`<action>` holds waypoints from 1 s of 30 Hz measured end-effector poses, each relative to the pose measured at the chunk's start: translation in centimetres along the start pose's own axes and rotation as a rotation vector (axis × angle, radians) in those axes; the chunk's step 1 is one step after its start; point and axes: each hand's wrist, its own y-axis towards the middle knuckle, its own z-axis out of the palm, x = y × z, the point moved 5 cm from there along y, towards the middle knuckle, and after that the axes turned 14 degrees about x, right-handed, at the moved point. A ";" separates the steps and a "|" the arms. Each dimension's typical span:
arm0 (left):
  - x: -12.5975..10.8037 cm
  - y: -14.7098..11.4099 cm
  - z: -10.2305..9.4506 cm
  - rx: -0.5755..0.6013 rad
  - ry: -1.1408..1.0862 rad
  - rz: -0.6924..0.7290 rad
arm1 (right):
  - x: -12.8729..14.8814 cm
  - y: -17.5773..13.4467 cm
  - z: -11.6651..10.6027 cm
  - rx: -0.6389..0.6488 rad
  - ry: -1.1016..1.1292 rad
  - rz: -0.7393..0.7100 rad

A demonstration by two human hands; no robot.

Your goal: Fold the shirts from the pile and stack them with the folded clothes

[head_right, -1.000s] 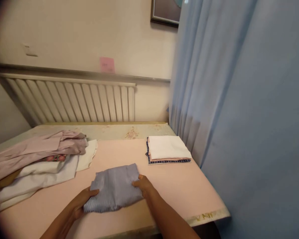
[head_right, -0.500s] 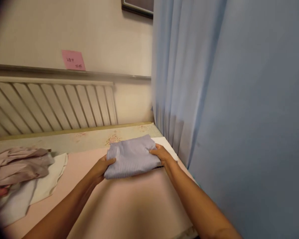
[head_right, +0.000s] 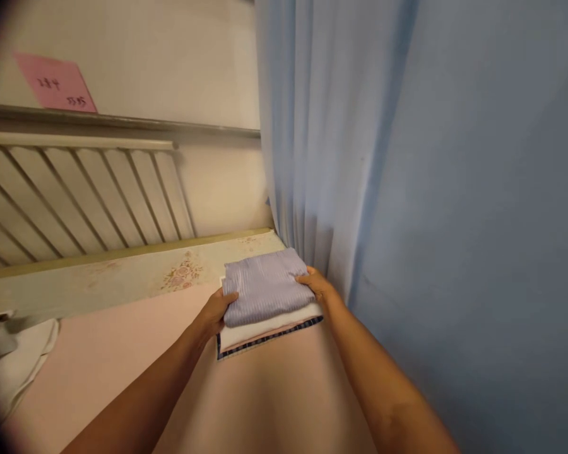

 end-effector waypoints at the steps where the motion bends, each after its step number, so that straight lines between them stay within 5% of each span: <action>1: 1.2 0.2 -0.3 -0.016 0.002 -0.040 | -1.3 0.0 0.2 0.010 0.008 0.038; 7: 3.9 0.8 -1.3 -0.050 0.007 -0.148 | -5.2 -0.3 0.6 -0.004 -0.011 0.132; 18: 3.8 0.4 -1.2 -0.071 0.017 -0.181 | -1.2 -1.0 -0.2 -0.178 -0.538 0.070; 24: 3.6 0.3 -1.2 -0.089 0.044 -0.186 | 3.8 0.1 6.5 -0.050 -0.830 -0.185; 30: 3.9 0.4 -1.4 -0.107 0.136 -0.159 | -0.1 0.2 12.7 0.124 -1.128 -0.180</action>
